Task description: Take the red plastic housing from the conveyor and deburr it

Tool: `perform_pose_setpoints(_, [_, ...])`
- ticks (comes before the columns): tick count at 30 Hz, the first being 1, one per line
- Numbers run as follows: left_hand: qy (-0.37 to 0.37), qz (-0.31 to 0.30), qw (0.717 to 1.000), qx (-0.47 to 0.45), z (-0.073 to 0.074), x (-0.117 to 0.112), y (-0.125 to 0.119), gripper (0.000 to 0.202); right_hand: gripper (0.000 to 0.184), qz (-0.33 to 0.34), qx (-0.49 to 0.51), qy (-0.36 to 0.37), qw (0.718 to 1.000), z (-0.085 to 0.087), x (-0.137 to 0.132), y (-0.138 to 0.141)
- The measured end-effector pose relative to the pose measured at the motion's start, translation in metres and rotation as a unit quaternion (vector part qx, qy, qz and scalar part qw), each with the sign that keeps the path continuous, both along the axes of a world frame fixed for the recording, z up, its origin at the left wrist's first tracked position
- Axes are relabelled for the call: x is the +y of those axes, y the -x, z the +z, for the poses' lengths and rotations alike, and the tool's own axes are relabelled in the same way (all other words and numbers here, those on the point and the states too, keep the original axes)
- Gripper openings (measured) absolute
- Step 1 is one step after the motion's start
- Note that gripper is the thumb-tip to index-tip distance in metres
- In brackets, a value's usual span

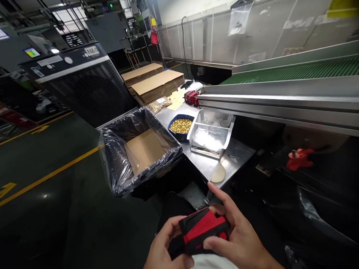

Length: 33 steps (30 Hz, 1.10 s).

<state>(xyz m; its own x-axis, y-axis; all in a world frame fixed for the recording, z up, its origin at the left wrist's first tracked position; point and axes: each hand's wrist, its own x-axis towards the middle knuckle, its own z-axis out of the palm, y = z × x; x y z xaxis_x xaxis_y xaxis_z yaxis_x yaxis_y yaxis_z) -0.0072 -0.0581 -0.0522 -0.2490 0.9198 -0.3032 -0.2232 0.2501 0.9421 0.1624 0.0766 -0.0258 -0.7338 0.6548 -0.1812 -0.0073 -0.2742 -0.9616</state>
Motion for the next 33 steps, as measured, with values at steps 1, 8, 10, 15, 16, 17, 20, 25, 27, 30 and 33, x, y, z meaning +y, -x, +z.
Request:
perform_pose_setpoints(1, [-0.004, -0.008, 1.0, -0.008, -0.005, 0.0, 0.003, 0.084, 0.104, 0.014, -0.008, -0.014, 1.0, 0.001, 0.001, 0.0])
perform_pose_setpoints(8, [-0.003, -0.151, 0.986, -0.068, 0.016, 0.021, 0.016, 0.086, 0.114, 0.176, -0.014, -0.209, 0.962, 0.001, 0.001, 0.003])
perform_pose_setpoints(10, [-0.009, -0.193, 0.977, -0.094, 0.031, 0.026, 0.013, 0.088, 0.108, 0.17, -0.001, -0.232, 0.958, 0.0, 0.002, -0.001])
perform_pose_setpoints(15, [-0.026, -0.06, 0.995, -0.073, 0.033, 0.018, 0.005, 0.108, 0.112, 0.04, 0.009, -0.133, 0.99, -0.002, 0.007, -0.013])
perform_pose_setpoints(16, [-0.026, -0.047, 0.996, -0.066, 0.031, 0.015, 0.004, 0.109, 0.109, 0.028, 0.024, -0.096, 0.995, -0.003, 0.007, -0.013])
perform_pose_setpoints(17, [-0.03, -0.042, 0.997, -0.06, 0.028, 0.013, 0.003, 0.108, 0.104, 0.029, 0.043, -0.053, 0.997, -0.003, 0.006, -0.012])
perform_pose_setpoints(20, [-0.055, -0.049, 0.997, -0.023, 0.026, 0.009, 0.003, 0.105, 0.089, 0.069, 0.095, 0.08, 0.99, -0.004, -0.001, -0.004])
perform_pose_setpoints(25, [-0.063, -0.052, 0.993, 0.081, 0.035, 0.007, 0.005, 0.113, 0.071, 0.075, 0.15, 0.22, 0.961, -0.008, -0.006, 0.008])
perform_pose_setpoints(27, [-0.075, -0.066, 0.985, 0.138, 0.039, 0.006, 0.005, 0.118, 0.057, 0.064, 0.156, 0.267, 0.949, -0.009, -0.006, 0.01])
perform_pose_setpoints(30, [-0.1, -0.072, 0.966, 0.229, 0.044, 0.005, 0.005, 0.117, 0.04, 0.046, 0.152, 0.312, 0.937, -0.011, -0.008, 0.012])
perform_pose_setpoints(33, [-0.137, -0.089, 0.942, 0.292, 0.045, 0.006, 0.004, 0.117, 0.04, 0.0, 0.111, 0.339, 0.934, -0.014, -0.015, 0.013])
